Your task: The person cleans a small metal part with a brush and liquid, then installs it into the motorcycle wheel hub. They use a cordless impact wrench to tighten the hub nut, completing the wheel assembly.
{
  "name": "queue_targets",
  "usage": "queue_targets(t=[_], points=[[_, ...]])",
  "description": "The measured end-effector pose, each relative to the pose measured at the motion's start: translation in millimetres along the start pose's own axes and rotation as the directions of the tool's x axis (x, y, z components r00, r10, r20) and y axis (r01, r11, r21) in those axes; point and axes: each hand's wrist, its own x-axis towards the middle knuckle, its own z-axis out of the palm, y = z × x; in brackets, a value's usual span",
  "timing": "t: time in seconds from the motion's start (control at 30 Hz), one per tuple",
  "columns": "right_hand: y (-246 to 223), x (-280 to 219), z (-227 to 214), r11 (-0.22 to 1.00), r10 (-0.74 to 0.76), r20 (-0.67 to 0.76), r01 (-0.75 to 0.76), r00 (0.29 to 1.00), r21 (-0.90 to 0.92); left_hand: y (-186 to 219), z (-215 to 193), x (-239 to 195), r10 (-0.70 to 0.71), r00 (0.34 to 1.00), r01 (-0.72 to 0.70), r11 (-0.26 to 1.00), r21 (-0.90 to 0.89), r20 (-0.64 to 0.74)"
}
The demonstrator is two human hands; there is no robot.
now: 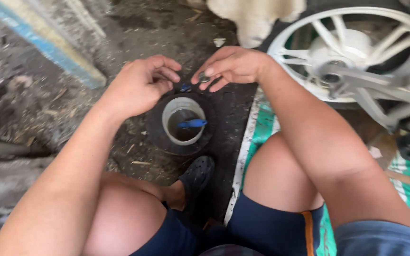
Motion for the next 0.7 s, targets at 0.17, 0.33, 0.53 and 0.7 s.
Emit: queue_targets(t=[0.17, 0.33, 0.53, 0.7], points=[[7.9, 32.0, 5.5, 0.986, -0.003, 0.091, -0.012, 0.996, 0.167, -37.2, 0.3, -15.0, 0.010, 0.990, -0.013, 1.000, -0.018, -0.144], [21.8, 52.3, 11.6, 0.960, -0.017, 0.181, -0.035, 0.983, 0.279, -90.0, 6.3, 1.4, -0.024, 0.981, 0.006, 0.996, -0.095, -0.192], [39.1, 55.8, 21.0, 0.954, 0.066, 0.141, -0.104, 0.988, 0.281, -107.5, 11.9, 32.8, 0.037, 0.986, -0.060, 0.989, -0.136, -0.162], [99.1, 90.0, 34.5, 0.318, 0.305, -0.232, -0.328, 0.924, -0.889, -51.5, -3.1, 51.0, 0.143, 0.965, -0.154, 0.988, -0.033, -0.221]])
